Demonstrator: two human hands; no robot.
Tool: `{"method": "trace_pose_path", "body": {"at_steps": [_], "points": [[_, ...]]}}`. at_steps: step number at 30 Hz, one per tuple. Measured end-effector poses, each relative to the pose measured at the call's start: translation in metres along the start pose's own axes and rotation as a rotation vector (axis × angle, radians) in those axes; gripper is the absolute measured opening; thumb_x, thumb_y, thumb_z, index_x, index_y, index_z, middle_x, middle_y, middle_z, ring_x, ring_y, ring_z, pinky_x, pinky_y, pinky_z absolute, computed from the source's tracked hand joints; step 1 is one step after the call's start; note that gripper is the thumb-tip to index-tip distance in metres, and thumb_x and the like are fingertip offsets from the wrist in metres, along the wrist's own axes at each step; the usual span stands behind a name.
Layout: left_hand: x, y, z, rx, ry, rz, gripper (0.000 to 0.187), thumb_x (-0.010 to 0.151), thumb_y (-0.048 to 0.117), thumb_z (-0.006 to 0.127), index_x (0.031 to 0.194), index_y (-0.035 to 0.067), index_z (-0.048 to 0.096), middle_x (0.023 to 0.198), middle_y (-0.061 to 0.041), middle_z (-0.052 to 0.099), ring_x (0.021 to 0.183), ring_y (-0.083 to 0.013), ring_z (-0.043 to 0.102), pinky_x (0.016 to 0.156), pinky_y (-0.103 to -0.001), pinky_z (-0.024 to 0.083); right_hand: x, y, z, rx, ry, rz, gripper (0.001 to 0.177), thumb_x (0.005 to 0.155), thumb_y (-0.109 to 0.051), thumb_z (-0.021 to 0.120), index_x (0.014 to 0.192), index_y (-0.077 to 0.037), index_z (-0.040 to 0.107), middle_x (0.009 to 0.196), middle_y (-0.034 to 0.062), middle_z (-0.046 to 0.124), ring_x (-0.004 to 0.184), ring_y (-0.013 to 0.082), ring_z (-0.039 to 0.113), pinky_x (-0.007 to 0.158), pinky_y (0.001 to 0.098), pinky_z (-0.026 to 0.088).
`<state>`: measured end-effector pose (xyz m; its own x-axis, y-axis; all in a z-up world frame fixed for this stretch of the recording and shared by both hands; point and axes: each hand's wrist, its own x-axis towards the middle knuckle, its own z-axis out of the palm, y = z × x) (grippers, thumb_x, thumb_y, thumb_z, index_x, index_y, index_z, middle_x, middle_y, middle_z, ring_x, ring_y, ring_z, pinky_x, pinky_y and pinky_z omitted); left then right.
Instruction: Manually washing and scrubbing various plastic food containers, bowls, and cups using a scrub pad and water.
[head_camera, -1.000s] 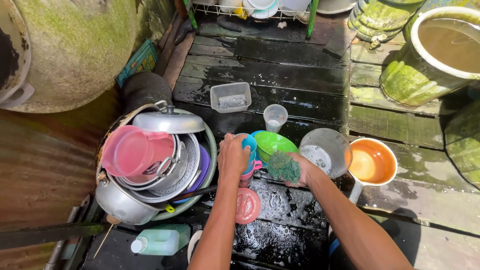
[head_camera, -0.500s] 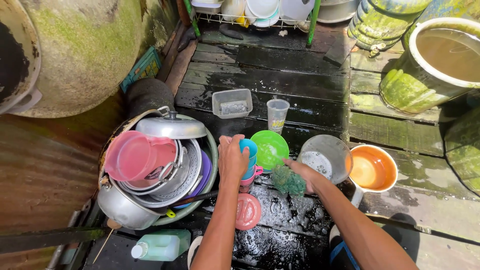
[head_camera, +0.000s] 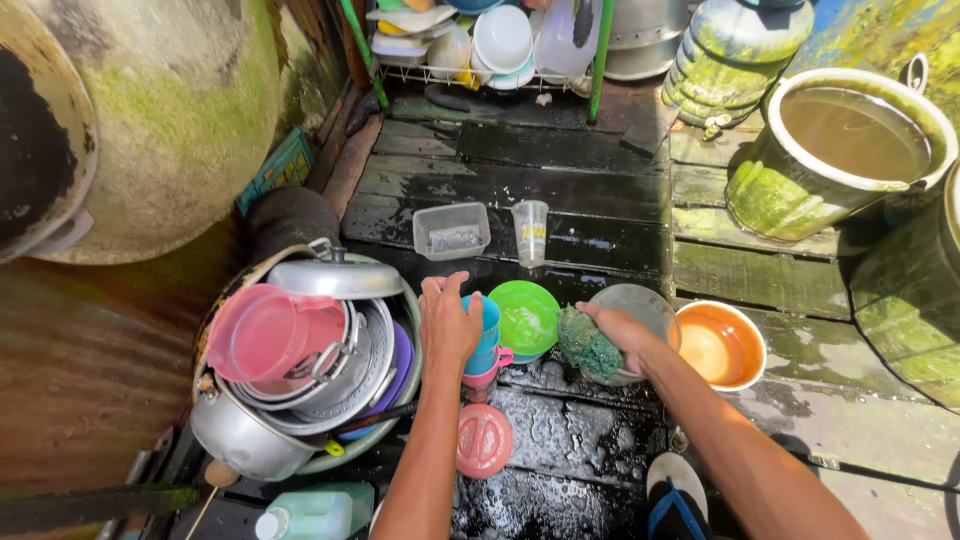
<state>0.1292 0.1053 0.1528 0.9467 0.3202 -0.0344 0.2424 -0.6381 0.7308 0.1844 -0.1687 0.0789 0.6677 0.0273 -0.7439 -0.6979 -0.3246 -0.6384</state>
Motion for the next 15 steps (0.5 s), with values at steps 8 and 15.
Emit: {"method": "trace_pose_path", "body": {"at_steps": [8, 15], "points": [[0.140, -0.084, 0.053, -0.043, -0.213, -0.054, 0.037, 0.100, 0.028, 0.055, 0.131, 0.012, 0.066, 0.105, -0.013, 0.065, 0.095, -0.0340, 0.069, 0.079, -0.044, 0.058, -0.013, -0.113, 0.003, -0.010, 0.134, -0.262, 0.058, 0.096, -0.039, 0.054, 0.144, -0.008, 0.057, 0.152, 0.0246, 0.050, 0.141, 0.0460, 0.044, 0.114, 0.0576, 0.041], [0.202, -0.087, 0.069, 0.076, -0.403, -0.351, 0.051, 0.098, 0.020, 0.053, 0.149, 0.011, 0.051, 0.122, -0.030, 0.066, 0.065, -0.0302, 0.073, 0.055, -0.040, 0.063, 0.178, -0.142, -0.027, -0.750, 0.139, -0.353, 0.073, 0.089, -0.051, 0.058, 0.158, -0.039, 0.037, 0.159, 0.0100, 0.044, 0.146, 0.0370, 0.041, 0.121, 0.0483, 0.035]]}}
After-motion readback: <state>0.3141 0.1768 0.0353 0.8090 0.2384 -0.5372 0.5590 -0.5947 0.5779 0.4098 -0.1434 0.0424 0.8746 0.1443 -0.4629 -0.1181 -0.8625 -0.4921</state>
